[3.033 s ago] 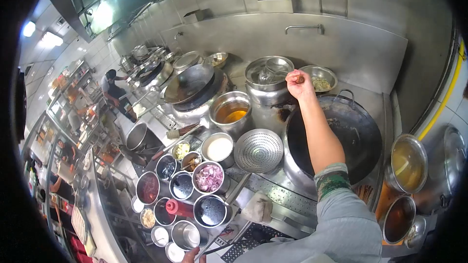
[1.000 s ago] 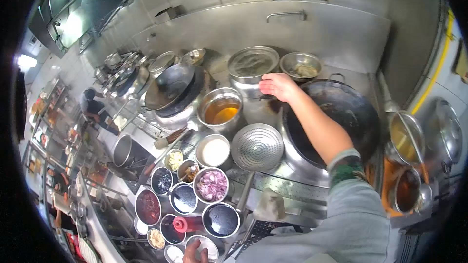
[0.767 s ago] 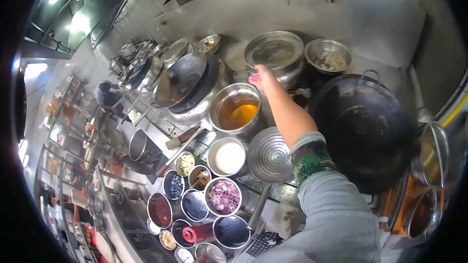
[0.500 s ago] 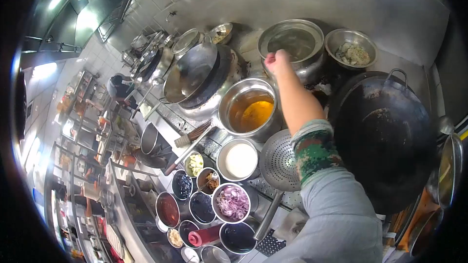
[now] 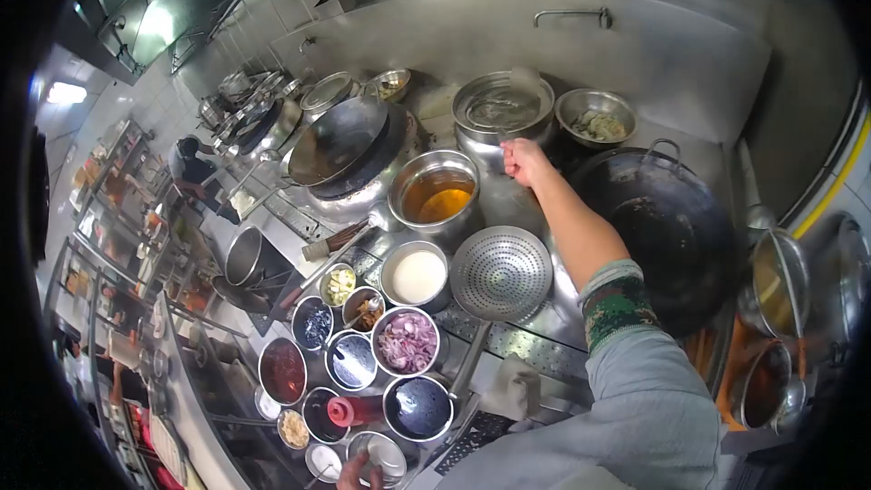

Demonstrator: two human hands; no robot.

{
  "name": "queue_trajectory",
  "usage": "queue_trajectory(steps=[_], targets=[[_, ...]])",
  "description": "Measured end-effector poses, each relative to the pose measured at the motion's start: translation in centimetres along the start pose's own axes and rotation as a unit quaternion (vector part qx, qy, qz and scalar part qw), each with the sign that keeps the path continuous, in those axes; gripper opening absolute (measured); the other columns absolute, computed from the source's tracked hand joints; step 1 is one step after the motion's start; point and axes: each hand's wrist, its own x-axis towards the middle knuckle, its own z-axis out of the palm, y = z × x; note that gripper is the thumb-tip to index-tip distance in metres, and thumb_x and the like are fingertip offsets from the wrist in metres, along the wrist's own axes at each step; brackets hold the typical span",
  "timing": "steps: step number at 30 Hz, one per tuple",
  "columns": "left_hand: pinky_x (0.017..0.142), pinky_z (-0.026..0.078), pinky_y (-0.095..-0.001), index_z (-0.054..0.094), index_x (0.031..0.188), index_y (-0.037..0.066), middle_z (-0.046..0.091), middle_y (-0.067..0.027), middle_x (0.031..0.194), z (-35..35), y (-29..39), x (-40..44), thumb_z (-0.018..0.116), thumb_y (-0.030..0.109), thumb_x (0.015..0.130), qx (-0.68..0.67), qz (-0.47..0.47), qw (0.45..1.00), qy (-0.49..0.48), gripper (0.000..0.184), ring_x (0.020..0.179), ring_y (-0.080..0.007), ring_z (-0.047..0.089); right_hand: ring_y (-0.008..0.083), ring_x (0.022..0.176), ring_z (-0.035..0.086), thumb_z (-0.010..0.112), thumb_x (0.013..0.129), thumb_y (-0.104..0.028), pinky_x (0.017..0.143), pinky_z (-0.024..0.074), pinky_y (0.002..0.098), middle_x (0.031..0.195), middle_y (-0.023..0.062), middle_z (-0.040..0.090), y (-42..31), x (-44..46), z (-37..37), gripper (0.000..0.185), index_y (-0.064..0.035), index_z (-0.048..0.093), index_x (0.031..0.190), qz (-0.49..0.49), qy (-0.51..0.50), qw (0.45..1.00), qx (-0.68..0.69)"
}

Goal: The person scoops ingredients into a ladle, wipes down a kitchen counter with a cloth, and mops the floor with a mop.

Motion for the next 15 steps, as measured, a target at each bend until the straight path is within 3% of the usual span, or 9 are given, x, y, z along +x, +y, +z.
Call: queue_trajectory(steps=[4, 7, 9, 10, 13, 14, 15], targets=[[0.097, 0.045, -0.0400, 0.057, 0.128, 0.001, 0.062, -0.0198, 0.126, -0.6, -1.8, -0.6, 0.057, 0.010, 0.092, -0.015, 0.015, 1.000, 0.012, 0.037, 0.117, -0.0378, 0.057, 0.0085, 0.048, 0.037, 0.049, 0.100, -0.018, 0.043, 0.0302, 0.0250, 0.062, -0.0041, 0.039, 1.0, -6.0, 0.6, 0.014, -0.0109, 0.053, 0.088, -0.004, 0.002, 1.000, 0.001], [0.100, 0.043, -0.0413, 0.058, 0.127, 0.001, 0.061, -0.0211, 0.126, -0.2, -2.6, -0.7, 0.060, 0.011, 0.091, -0.037, 0.084, 0.995, 0.046, 0.038, 0.120, -0.0372, 0.056, 0.0088, 0.050, 0.039, 0.051, 0.098, -0.017, 0.045, 0.0342, 0.0257, 0.064, -0.0035, 0.044, 1.7, -9.6, 0.9, 0.012, -0.0088, 0.055, 0.090, 0.006, 0.017, 1.000, 0.014], [0.101, 0.042, -0.0419, 0.059, 0.125, 0.000, 0.060, -0.0221, 0.125, 0.2, -2.5, -0.6, 0.062, 0.011, 0.089, -0.055, 0.078, 0.995, 0.032, 0.038, 0.120, -0.0382, 0.055, 0.0086, 0.050, 0.040, 0.052, 0.097, -0.014, 0.046, 0.0356, 0.0258, 0.065, -0.0029, 0.047, 1.7, -12.6, 1.5, 0.009, -0.0082, 0.056, 0.091, 0.030, 0.056, 0.998, 0.006], [0.102, 0.041, -0.0422, 0.059, 0.125, 0.000, 0.060, -0.0226, 0.125, 0.4, -2.4, -0.5, 0.063, 0.011, 0.088, -0.064, 0.075, 0.995, 0.026, 0.038, 0.120, -0.0386, 0.054, 0.0069, 0.050, 0.040, 0.053, 0.095, -0.011, 0.043, 0.0332, 0.0235, 0.067, -0.0014, 0.051, 1.2, -14.2, 2.0, 0.006, -0.0077, 0.057, 0.092, 0.044, 0.064, 0.997, 0.008], [0.102, 0.040, -0.0426, 0.059, 0.123, -0.002, 0.061, -0.0234, 0.122, 1.0, -1.8, -0.2, 0.065, 0.010, 0.087, -0.072, 0.146, 0.986, 0.047, 0.038, 0.117, -0.0402, 0.054, 0.0054, 0.046, 0.038, 0.052, 0.095, -0.008, 0.038, 0.0281, 0.0212, 0.066, -0.0011, 0.050, 0.7, -12.3, -2.3, 0.006, -0.0062, 0.057, 0.097, 0.103, -0.056, 0.990, 0.077], [0.102, 0.040, -0.0433, 0.060, 0.121, -0.002, 0.061, -0.0228, 0.122, 1.0, -1.4, -0.2, 0.064, 0.009, 0.087, -0.066, 0.135, 0.988, 0.037, 0.036, 0.116, -0.0402, 0.054, 0.0048, 0.042, 0.034, 0.051, 0.094, -0.006, 0.035, 0.0225, 0.0207, 0.066, -0.0011, 0.049, 0.6, -11.7, -3.1, 0.007, -0.0050, 0.056, 0.099, 0.034, -0.029, 0.996, 0.071], [0.102, 0.040, -0.0435, 0.060, 0.122, -0.002, 0.061, -0.0227, 0.122, 0.9, -1.2, -0.1, 0.064, 0.009, 0.087, -0.066, 0.135, 0.988, 0.034, 0.037, 0.116, -0.0400, 0.054, 0.0048, 0.041, 0.032, 0.049, 0.094, -0.004, 0.035, 0.0223, 0.0215, 0.066, -0.0012, 0.048, -0.7, -12.3, -3.3, 0.010, -0.0044, 0.054, 0.102, 0.024, -0.026, 0.996, 0.078]])
